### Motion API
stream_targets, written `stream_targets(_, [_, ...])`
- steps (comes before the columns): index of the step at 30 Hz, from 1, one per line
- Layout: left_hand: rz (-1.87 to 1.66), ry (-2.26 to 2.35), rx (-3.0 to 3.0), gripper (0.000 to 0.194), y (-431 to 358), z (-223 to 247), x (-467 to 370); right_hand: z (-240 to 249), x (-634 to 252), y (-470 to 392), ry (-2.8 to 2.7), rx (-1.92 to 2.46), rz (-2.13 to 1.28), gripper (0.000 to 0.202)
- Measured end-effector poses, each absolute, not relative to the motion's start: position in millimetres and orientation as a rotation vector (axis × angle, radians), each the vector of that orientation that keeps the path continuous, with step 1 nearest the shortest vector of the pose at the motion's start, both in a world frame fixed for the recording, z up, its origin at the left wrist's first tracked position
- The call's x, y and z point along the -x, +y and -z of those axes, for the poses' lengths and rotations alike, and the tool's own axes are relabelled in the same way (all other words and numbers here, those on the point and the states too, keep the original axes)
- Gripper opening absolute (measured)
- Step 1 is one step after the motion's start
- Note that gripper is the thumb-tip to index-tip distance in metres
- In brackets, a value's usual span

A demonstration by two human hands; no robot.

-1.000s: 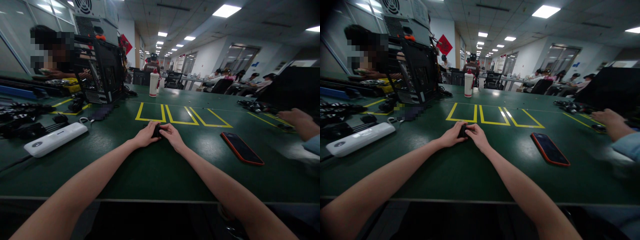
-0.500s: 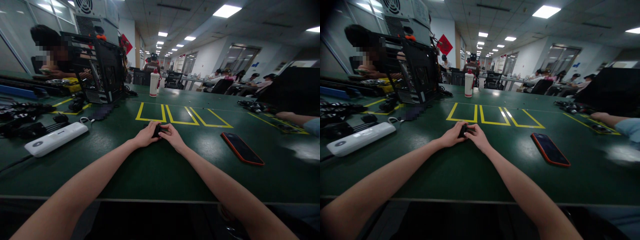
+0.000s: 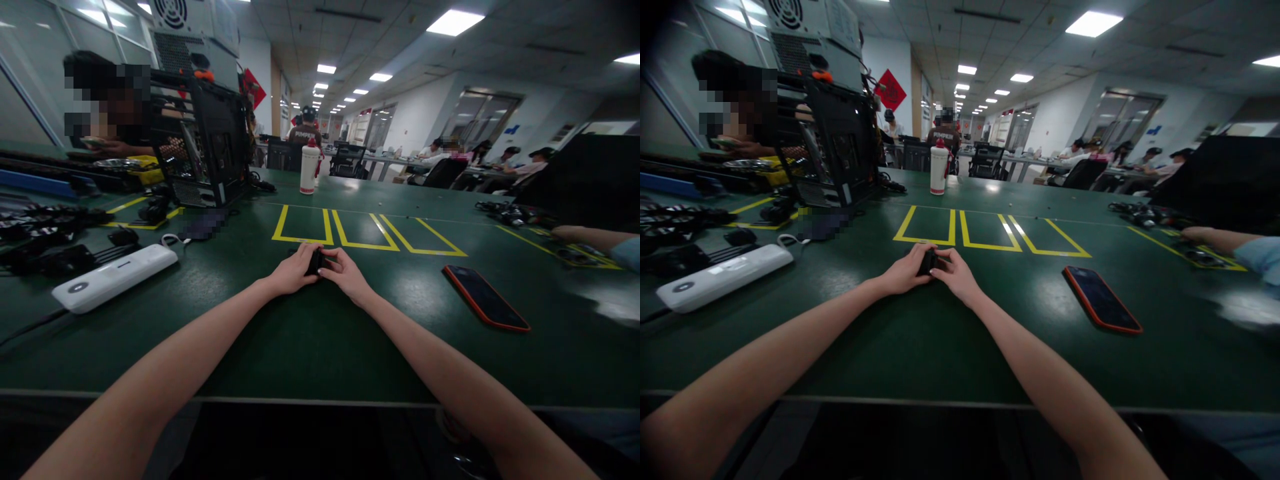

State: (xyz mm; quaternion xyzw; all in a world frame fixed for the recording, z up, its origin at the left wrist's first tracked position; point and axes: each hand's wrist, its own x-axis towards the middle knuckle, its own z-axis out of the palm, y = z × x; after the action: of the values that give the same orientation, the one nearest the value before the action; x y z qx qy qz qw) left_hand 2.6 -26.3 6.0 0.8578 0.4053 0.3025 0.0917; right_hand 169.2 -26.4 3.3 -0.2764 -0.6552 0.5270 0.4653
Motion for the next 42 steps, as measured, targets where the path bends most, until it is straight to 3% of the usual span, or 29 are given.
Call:
stream_targets(8, [-0.927, 1.202, -2.537, 0.06, -25.5, -5.5, -4.5, -4.1, -165.8, -24.2, -1.596, 0.771, -1.147, 0.019])
stream_targets(19, [-0.886, 1.216, -2.535, 0.061, -27.8, -7.7, -2.9, -1.9, -169.3, -26.6, -1.581, 0.709, -1.293, 0.035])
stream_targets(25, [-0.903, 1.225, -2.517, 0.06, -26.4, -6.9, -3.7, -3.5, -167.7, -26.0, -1.594, 0.784, -1.153, 0.023])
stream_targets(37, [-0.892, 1.226, -2.552, 0.061, -26.8, -7.1, -3.3, -4.0, -169.2, -27.2, -1.582, 0.744, -1.281, 0.035])
stream_targets(42, [-0.896, 1.239, -2.534, 0.06, -25.5, -6.6, -3.8, -4.0, -168.9, -26.8, -1.564, 0.799, -1.203, 0.024])
